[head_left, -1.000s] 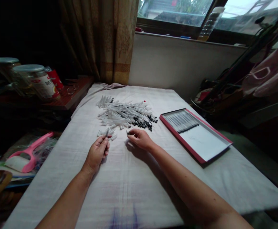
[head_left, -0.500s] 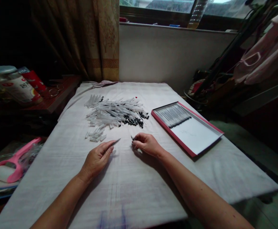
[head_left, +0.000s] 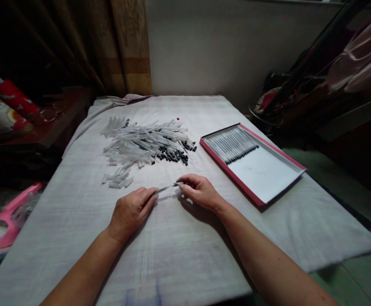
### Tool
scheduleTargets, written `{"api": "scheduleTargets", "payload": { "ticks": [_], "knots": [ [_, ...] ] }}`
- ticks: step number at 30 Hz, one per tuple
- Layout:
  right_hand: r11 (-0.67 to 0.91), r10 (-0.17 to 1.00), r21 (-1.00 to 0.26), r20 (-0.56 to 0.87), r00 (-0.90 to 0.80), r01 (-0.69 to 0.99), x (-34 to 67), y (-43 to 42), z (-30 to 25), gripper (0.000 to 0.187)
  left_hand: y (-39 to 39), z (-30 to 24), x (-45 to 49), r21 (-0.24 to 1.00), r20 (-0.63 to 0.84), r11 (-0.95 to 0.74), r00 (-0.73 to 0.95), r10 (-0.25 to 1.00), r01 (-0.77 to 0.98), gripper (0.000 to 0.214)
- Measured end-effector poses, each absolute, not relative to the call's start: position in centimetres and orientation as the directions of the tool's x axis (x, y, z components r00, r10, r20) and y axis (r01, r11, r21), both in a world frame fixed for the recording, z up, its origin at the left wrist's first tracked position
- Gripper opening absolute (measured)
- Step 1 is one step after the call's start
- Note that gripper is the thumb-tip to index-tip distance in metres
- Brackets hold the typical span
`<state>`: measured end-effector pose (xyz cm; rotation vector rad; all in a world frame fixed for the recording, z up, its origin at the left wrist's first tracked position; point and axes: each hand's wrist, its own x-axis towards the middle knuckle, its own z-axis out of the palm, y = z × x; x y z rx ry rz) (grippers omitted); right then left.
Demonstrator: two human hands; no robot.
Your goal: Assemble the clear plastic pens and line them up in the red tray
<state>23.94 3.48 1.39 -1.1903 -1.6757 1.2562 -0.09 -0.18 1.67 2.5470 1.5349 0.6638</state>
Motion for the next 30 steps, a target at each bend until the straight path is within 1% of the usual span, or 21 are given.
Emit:
{"api": "scheduleTargets", "payload": {
  "ticks": [2,7,12,17,25,30],
  "knots": [
    [0.116,0.948,-0.960,0.031,-0.317,0.255,24.1,3.5,1.5,0.022,-0.2,1.9,-0.2,0.302,0.299,-0.486,0.402,0.865,0.820,0.033],
    [0.211,0.937,-0.921,0.096,-0.335,0.328,24.3,3.6,1.7,0.019,-0.2,2.0,-0.3,0.327,0.290,-0.484,0.402,0.869,0.812,0.033],
    [0.333,0.897,-0.874,0.177,-0.405,0.354,24.1,3.6,1.5,0.019,-0.2,1.8,-0.2,0.293,0.285,-0.497,0.422,0.861,0.817,0.032],
    [0.391,0.863,-0.854,0.211,-0.458,0.343,23.8,3.4,1.0,0.019,-0.3,1.8,0.0,0.285,0.285,-0.520,0.447,0.848,0.805,0.032],
    [0.497,0.820,-0.765,0.258,-0.511,0.409,23.8,3.2,0.6,0.020,-0.5,1.7,0.0,0.259,0.304,-0.579,0.504,0.809,0.773,0.029],
    [0.515,0.808,-0.750,0.262,-0.528,0.415,23.6,3.1,0.6,0.020,-0.5,1.6,0.0,0.277,0.310,-0.579,0.499,0.809,0.767,0.027]
  ]
}}
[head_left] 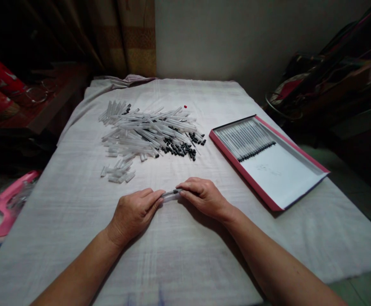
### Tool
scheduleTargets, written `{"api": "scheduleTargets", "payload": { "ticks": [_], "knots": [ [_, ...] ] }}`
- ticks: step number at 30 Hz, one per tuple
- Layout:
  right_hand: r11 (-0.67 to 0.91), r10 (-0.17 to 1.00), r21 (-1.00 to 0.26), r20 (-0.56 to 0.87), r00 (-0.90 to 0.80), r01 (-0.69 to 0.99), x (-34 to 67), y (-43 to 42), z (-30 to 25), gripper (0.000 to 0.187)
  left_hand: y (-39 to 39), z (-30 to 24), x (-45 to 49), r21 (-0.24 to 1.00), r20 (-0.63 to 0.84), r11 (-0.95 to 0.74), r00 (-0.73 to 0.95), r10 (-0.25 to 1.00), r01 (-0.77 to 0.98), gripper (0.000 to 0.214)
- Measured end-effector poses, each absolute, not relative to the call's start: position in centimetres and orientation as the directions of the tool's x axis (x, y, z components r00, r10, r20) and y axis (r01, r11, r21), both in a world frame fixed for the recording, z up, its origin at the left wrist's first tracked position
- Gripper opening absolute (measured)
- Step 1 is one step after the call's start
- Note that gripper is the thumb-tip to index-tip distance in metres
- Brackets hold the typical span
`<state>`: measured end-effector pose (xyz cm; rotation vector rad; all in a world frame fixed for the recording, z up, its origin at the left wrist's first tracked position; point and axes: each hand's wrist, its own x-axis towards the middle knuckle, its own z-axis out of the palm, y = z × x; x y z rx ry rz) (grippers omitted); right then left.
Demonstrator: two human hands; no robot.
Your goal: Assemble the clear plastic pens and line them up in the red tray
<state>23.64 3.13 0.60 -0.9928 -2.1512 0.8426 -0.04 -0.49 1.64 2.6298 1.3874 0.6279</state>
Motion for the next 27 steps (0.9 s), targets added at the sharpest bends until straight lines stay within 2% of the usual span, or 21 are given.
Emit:
{"api": "scheduleTargets", "payload": {
  "ticks": [8,19,23,27],
  "knots": [
    [0.534,0.777,-0.746,0.246,-0.580,0.398,23.73,3.34,0.86,0.023,-0.48,1.38,-0.17,0.267,0.329,-0.603,0.517,0.790,0.752,0.026],
    [0.479,0.791,-0.778,0.183,-0.584,0.406,23.30,3.53,1.19,0.021,-0.32,1.52,-0.06,0.305,0.248,-0.558,0.501,0.829,0.772,0.028],
    [0.408,0.840,-0.838,0.188,-0.509,0.364,23.10,3.63,1.31,0.018,-0.01,1.56,-0.01,0.365,0.260,-0.528,0.460,0.849,0.767,0.028],
    [0.256,0.926,-0.919,0.145,-0.348,0.299,23.65,3.99,1.01,0.018,0.19,1.26,-0.47,0.423,0.384,-0.531,0.385,0.839,0.734,0.035]
  ]
}}
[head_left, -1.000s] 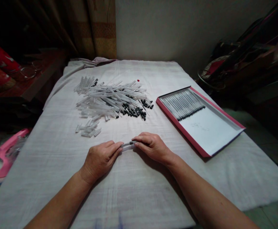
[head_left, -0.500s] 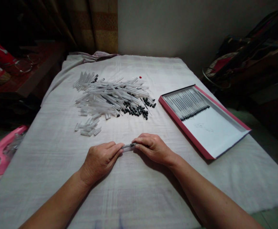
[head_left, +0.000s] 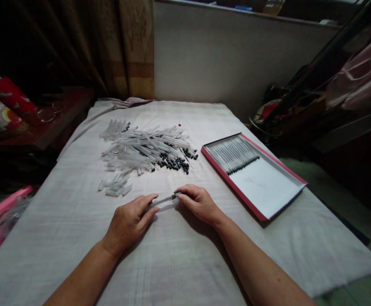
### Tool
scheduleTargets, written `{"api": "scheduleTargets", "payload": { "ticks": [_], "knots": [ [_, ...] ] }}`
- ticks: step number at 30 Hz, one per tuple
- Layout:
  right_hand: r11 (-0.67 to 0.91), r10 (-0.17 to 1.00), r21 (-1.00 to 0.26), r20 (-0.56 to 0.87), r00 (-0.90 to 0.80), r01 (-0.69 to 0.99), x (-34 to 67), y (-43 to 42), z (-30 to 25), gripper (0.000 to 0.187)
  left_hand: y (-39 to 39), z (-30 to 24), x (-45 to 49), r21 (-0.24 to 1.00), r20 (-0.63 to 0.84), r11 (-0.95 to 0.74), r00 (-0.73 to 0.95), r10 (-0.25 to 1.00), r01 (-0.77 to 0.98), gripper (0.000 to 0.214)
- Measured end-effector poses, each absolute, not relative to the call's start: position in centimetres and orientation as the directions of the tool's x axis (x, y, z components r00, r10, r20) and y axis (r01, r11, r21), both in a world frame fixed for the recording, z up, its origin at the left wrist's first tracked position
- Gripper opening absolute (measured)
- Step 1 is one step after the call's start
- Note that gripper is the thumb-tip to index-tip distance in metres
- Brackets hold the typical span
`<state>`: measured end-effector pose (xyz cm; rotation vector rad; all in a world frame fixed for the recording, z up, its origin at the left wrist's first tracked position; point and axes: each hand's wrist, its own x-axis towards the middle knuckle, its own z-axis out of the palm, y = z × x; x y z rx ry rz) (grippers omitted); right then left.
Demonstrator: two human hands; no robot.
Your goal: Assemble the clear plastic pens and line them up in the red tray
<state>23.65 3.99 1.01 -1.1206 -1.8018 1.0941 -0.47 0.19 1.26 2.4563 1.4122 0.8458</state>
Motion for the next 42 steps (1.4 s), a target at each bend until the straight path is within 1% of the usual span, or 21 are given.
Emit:
{"api": "scheduleTargets", "payload": {
  "ticks": [3,6,8,9,10,12,16,20,22,24,26,27,28,29,30,32,33,34,36,38,42],
  "knots": [
    [0.043,0.982,-0.983,0.009,-0.188,0.178,24.3,4.4,1.0,0.023,0.3,1.0,-0.8,0.469,0.416,-0.483,0.297,0.860,0.740,0.032],
    [-0.142,0.988,-0.988,-0.137,-0.078,-0.066,24.0,4.3,1.5,0.038,0.5,1.0,-0.5,0.572,0.401,-0.396,0.177,0.899,0.718,0.034],
    [-0.214,0.977,-0.955,-0.207,-0.053,-0.205,23.1,3.9,1.8,0.048,0.5,1.2,0.1,0.700,0.316,-0.284,0.072,0.946,0.656,0.036],
    [-0.245,0.969,-0.941,-0.236,-0.066,-0.235,22.5,3.7,1.9,0.049,0.5,1.3,0.4,0.766,0.251,-0.214,0.025,0.968,0.606,0.038],
    [-0.274,0.961,-0.931,-0.260,-0.090,-0.239,21.8,3.4,2.0,0.048,0.5,1.4,0.7,0.818,0.188,-0.156,-0.002,0.982,0.553,0.039],
    [-0.301,0.951,-0.931,-0.277,-0.137,-0.205,20.5,3.1,2.1,0.044,0.5,1.4,1.1,0.879,0.104,-0.086,-0.013,0.994,0.469,0.040],
    [-0.262,0.952,-0.953,-0.230,-0.201,-0.152,18.1,3.3,2.0,0.036,0.4,1.1,1.2,0.891,0.085,-0.094,0.041,0.996,0.444,0.036],
    [-0.208,0.964,-0.964,-0.173,-0.200,-0.168,16.2,3.9,1.9,0.032,0.6,1.1,1.0,0.873,0.103,-0.130,0.083,0.991,0.470,0.033],
    [-0.146,0.973,-0.977,-0.113,-0.202,-0.155,16.0,4.4,2.2,0.030,0.7,1.2,0.9,0.860,0.120,-0.159,0.109,0.987,0.484,0.032],
    [-0.039,0.986,-0.995,-0.023,-0.166,-0.089,16.9,5.1,2.9,0.028,0.8,1.2,0.8,0.865,0.106,-0.155,0.127,0.986,0.478,0.035],
    [0.090,0.993,-0.993,0.083,-0.081,0.078,19.4,6.3,4.0,0.027,0.7,1.2,0.7,0.876,0.078,-0.128,0.126,0.989,0.465,0.039],
    [0.148,0.989,-0.964,0.144,-0.036,0.219,21.2,7.0,4.6,0.026,0.7,1.1,0.7,0.876,0.070,-0.120,0.122,0.990,0.467,0.039],
    [0.187,0.978,-0.898,0.209,0.012,0.398,23.2,7.8,5.2,0.024,0.7,1.0,0.6,0.872,0.072,-0.122,0.122,0.990,0.475,0.038],
    [0.180,0.964,-0.790,0.260,0.054,0.586,25.4,8.6,5.7,0.023,0.6,1.0,0.6,0.862,0.078,-0.131,0.127,0.989,0.489,0.037],
    [0.111,0.953,-0.667,0.281,0.111,0.737,27.7,9.3,6.1,0.023,0.6,1.0,0.6,0.850,0.088,-0.144,0.133,0.987,0.506,0.035],
    [-0.046,0.954,-0.448,0.247,0.173,0.893,31.7,10.6,6.5,0.023,0.6,1.0,0.6,0.823,0.112,-0.175,0.148,0.983,0.540,0.032],
    [-0.115,0.961,-0.348,0.197,0.193,0.930,33.3,11.1,6.5,0.023,0.6,1.1,0.6,0.810,0.126,-0.189,0.151,0.981,0.555,0.031],
    [-0.145,0.970,-0.264,0.151,0.189,0.954,34.5,11.5,6.3,0.024,0.6,1.1,0.6,0.799,0.140,-0.201,0.150,0.979,0.567,0.031],
    [-0.176,0.978,-0.152,0.082,0.190,0.973,35.8,12.1,5.8,0.025,0.6,1.3,0.7,0.784,0.156,-0.212,0.147,0.977,0.583,0.030],
    [-0.176,0.982,-0.097,0.052,0.182,0.980,36.1,12.5,5.3,0.028,0.5,1.4,0.7,0.777,0.161,-0.214,0.141,0.977,0.592,0.030],
    [-0.134,0.990,-0.040,0.038,0.135,0.990,35.6,13.1,5.0,0.031,0.5,1.3,0.7,0.766,0.165,-0.210,0.130,0.978,0.608,0.030]
  ]
}}
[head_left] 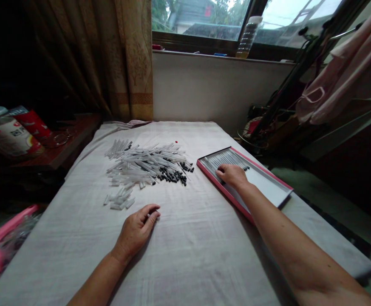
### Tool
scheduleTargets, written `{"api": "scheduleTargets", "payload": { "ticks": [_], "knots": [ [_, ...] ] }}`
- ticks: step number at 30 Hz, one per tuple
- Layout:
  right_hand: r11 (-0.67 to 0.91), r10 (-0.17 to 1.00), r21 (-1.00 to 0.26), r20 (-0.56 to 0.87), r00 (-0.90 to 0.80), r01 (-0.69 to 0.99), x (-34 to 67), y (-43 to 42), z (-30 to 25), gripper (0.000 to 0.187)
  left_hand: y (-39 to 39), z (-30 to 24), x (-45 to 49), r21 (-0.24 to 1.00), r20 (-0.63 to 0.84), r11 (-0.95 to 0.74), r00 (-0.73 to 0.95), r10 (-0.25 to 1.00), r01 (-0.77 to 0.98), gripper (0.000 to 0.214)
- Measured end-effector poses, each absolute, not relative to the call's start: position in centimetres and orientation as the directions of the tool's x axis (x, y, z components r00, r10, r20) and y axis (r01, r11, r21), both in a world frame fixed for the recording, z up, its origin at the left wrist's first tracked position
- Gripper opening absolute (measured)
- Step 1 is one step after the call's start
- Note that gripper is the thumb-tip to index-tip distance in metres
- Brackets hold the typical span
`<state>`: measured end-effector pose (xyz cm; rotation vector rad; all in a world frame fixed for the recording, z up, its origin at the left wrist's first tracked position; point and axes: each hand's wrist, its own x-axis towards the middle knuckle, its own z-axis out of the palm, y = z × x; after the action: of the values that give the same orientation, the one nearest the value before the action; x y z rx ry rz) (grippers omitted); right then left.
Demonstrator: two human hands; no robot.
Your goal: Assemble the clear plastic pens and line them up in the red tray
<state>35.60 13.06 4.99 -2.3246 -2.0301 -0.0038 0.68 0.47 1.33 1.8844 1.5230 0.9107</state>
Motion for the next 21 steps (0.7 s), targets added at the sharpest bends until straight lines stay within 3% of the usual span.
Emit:
{"api": "scheduleTargets", "payload": {
  "ticks": [11,15,21],
  "knots": [
    [-0.078,0.997,0.008,0.013,0.078,0.997,35.6,12.5,4.9,0.035,0.4,1.4,0.7,0.758,0.178,-0.228,0.142,0.974,0.610,0.029],
    [-0.084,0.996,0.038,0.009,0.083,0.996,35.2,12.4,5.2,0.036,0.4,1.0,0.6,0.819,0.148,-0.189,0.119,0.982,0.542,0.031],
    [-0.052,0.984,0.012,0.173,0.049,0.999,33.3,12.4,6.4,0.035,0.9,0.9,-0.3,0.924,0.129,-0.108,-0.034,0.991,0.366,0.032]
  ]
}}
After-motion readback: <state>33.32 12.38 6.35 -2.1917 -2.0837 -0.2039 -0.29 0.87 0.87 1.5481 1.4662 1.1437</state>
